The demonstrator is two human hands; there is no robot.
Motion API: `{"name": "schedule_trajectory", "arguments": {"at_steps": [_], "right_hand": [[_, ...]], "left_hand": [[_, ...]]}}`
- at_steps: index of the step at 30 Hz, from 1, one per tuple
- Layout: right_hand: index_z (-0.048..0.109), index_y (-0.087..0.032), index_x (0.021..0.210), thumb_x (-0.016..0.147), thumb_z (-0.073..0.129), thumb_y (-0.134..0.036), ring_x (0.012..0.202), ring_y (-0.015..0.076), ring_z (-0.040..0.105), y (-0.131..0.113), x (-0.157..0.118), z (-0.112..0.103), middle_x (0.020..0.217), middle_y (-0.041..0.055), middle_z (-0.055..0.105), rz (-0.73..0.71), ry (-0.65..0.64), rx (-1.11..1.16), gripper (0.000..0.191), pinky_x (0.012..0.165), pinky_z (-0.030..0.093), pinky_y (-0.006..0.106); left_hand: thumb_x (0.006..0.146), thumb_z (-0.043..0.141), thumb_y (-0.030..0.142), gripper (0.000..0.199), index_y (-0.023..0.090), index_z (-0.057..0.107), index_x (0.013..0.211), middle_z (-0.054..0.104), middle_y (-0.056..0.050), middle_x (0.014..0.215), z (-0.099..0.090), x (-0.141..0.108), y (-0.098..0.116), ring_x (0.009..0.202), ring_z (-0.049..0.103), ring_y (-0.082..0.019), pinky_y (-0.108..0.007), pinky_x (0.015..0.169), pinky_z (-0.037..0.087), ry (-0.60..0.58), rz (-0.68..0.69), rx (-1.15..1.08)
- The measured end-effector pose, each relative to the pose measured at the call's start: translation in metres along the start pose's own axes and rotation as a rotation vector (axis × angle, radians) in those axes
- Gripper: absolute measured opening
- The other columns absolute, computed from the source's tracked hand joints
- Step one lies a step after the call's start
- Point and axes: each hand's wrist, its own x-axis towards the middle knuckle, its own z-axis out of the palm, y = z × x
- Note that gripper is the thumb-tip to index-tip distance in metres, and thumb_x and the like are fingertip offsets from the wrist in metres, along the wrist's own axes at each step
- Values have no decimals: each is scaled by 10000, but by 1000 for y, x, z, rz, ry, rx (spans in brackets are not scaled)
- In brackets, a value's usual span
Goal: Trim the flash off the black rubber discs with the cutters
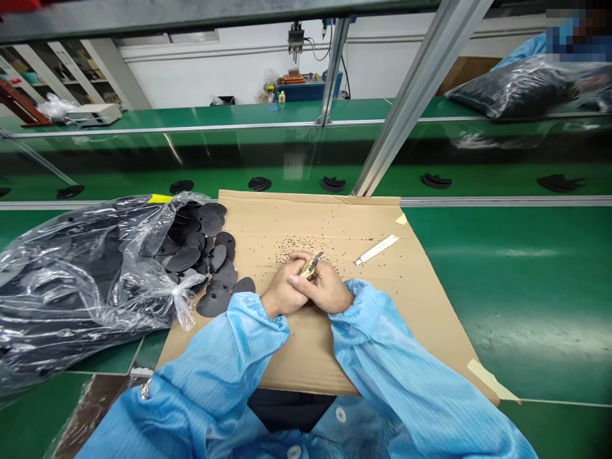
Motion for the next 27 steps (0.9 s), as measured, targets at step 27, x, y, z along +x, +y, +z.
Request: {"name": "schedule_trajectory", "arguments": {"at_steps": [27], "right_hand": [[544, -197, 1269, 826, 609, -546, 1023, 250, 634, 1, 0, 2, 1137, 111, 657, -44, 15, -6, 568, 937, 490, 415]], "left_hand": [[702, 575, 193, 100, 189, 485, 745, 563, -20, 717, 1, 0, 2, 673, 529, -163, -287, 616, 426, 44, -30, -38]]}}
